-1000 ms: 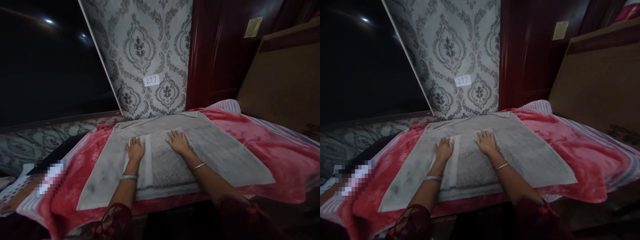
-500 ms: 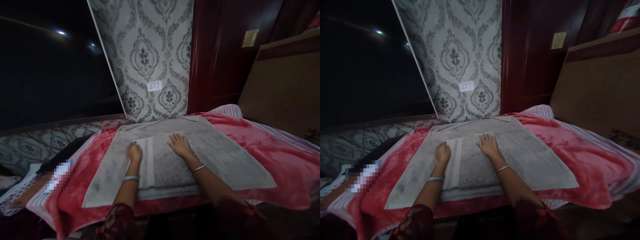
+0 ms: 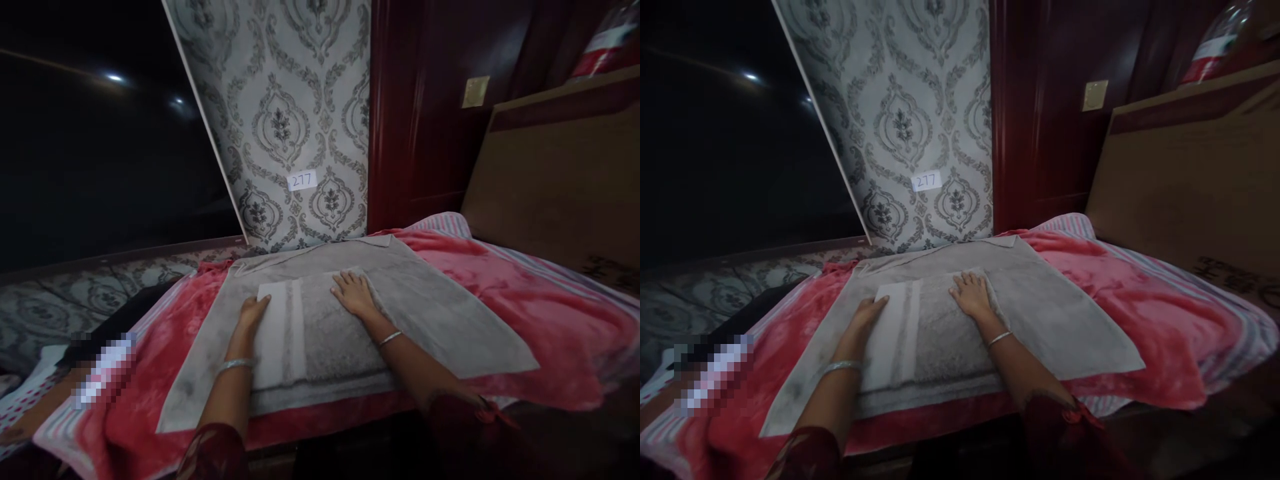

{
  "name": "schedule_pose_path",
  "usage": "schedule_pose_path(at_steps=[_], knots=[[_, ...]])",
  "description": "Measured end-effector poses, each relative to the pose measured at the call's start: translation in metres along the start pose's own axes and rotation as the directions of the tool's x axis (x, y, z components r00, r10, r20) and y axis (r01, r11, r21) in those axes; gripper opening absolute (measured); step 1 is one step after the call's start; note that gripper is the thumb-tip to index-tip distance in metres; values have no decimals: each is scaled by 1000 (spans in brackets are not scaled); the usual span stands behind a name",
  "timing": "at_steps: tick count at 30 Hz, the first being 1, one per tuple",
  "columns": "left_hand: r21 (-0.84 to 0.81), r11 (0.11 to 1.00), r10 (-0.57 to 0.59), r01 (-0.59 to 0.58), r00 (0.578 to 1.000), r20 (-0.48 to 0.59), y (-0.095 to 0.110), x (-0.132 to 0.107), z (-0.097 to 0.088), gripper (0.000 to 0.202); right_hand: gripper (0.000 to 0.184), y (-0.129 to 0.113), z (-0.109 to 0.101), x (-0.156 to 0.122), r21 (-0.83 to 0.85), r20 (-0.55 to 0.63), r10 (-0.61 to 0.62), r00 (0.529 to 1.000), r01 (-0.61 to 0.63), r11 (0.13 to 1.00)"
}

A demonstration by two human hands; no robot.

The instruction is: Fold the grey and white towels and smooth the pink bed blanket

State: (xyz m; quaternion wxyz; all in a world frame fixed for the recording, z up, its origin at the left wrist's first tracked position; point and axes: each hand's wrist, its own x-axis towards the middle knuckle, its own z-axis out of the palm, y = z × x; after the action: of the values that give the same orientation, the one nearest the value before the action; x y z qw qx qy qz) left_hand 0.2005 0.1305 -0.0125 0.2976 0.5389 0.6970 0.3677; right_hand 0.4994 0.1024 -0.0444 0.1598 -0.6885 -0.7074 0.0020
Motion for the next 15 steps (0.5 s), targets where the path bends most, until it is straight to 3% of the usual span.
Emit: schedule_pose_path(at_steps=[3, 7, 10, 15], knots=[[-86, 995, -40, 57, 983, 181, -6, -17, -14, 28, 56, 0, -1, 1, 23, 6, 8, 1000, -8, 1000], [-228, 964, -68, 140, 952, 300, -17, -40, -23, 29, 56, 0, -2, 1, 41, -1, 2, 1000, -2, 999], [-359, 907, -93, 220, 936, 339, -20, -49, -23, 30, 56, -1, -6, 2, 61, 1, -7, 1000, 7, 998], [-373, 901, -107, 221, 947, 304, -16, -55, -19, 21, 53, 10, -18, -7, 105, -28, 43, 999, -40, 994]])
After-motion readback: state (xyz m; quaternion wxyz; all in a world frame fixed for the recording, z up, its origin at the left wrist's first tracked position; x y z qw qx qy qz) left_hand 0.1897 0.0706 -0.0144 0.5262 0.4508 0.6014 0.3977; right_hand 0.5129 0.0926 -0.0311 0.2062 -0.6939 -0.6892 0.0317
